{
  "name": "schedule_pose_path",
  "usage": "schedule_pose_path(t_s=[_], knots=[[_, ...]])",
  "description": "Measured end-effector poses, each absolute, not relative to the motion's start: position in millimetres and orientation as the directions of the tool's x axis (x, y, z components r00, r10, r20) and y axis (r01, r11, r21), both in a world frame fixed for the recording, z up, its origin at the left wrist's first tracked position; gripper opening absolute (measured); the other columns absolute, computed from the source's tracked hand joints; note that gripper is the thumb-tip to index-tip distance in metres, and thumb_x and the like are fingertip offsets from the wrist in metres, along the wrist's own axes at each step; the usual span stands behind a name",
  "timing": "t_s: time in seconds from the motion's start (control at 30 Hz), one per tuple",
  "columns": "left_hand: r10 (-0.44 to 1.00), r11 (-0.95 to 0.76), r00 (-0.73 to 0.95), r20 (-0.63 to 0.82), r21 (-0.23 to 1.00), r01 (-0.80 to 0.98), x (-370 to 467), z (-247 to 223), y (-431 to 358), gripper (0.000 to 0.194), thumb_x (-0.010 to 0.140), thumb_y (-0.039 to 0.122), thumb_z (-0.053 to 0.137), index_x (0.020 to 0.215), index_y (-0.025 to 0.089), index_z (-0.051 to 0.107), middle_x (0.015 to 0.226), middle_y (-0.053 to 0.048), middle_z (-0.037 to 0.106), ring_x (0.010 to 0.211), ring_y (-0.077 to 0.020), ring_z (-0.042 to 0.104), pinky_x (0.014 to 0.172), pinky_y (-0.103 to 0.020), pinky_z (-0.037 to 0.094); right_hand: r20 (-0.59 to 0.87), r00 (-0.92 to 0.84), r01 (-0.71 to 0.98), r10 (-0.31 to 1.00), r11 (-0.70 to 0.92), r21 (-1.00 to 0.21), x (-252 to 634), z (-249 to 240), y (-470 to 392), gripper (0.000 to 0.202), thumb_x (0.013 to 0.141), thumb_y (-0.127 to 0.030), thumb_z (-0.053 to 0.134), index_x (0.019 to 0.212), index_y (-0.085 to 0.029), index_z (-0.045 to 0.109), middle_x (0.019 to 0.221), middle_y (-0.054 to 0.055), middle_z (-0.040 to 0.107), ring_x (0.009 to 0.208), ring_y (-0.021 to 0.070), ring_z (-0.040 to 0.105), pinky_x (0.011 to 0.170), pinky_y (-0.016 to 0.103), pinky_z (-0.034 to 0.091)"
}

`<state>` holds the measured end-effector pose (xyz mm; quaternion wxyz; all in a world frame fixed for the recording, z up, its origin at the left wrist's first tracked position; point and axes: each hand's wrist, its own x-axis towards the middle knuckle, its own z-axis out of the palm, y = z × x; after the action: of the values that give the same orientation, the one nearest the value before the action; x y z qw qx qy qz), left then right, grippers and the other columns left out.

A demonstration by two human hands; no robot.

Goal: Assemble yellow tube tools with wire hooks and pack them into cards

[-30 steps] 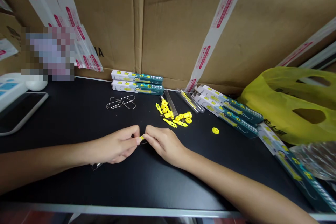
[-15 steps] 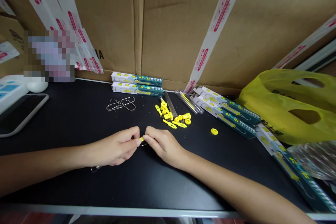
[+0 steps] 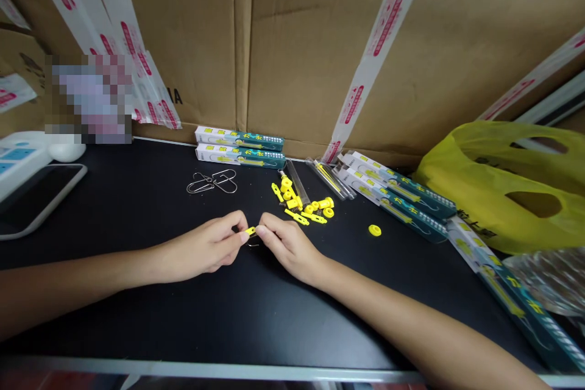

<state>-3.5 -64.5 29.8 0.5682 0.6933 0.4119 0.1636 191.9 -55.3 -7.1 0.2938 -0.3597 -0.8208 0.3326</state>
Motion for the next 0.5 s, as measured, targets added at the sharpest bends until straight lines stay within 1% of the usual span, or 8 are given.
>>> schedule_pose_path(t_s=[0.13,0.23,0.4,0.5], knots=[[0.723,0.101,0.614,-0.317,0.928,0.359,-1.1,23.0,-59.8,0.017,0.093,0.037,0.034,0.089,0.021,0.038,0.05,0.01,0.043,0.037,-0.0051,0.03,0.036,-0.014,0.026,0.248,-0.556,0.388,0.794,0.511,-0.767,191.3,-6.5,-54.6,0.034,0.097,-0.039,0.034,0.07,-0.02,0.041,0.065,-0.003,0.038,0.058,0.0105,0.036,0.056,0.023,0.032],[0.672,0.155,0.645,-0.365,0.92,0.361,-1.2,18.4,-57.0,0.019,0.091,0.038,0.035,0.088,0.021,0.041,0.051,0.009,0.044,0.035,-0.005,0.029,0.033,-0.014,0.023,0.246,-0.579,0.395,0.777,0.531,-0.75,192.1,-4.2,-54.0,0.032,0.097,-0.036,0.034,0.073,-0.019,0.046,0.067,-0.002,0.043,0.059,0.0103,0.04,0.059,0.023,0.034],[0.682,0.06,0.653,-0.329,0.915,0.399,-3.0,20.3,-54.9,0.017,0.091,0.033,0.036,0.083,0.019,0.042,0.053,0.008,0.044,0.04,-0.0049,0.032,0.037,-0.014,0.027,0.175,-0.673,0.419,0.719,0.565,-0.711,197.6,1.9,-48.4,0.029,0.098,-0.035,0.034,0.079,-0.018,0.05,0.07,-0.001,0.048,0.063,0.0102,0.044,0.061,0.022,0.036],[0.697,0.009,0.649,-0.307,0.908,0.419,-3.5,23.0,-54.6,0.018,0.091,0.032,0.036,0.082,0.018,0.043,0.053,0.008,0.045,0.042,-0.0048,0.032,0.04,-0.014,0.027,0.144,-0.714,0.395,0.685,0.565,-0.725,200.5,3.6,-45.5,0.029,0.098,-0.033,0.034,0.08,-0.017,0.05,0.072,-0.001,0.05,0.064,0.0101,0.046,0.062,0.022,0.037]])
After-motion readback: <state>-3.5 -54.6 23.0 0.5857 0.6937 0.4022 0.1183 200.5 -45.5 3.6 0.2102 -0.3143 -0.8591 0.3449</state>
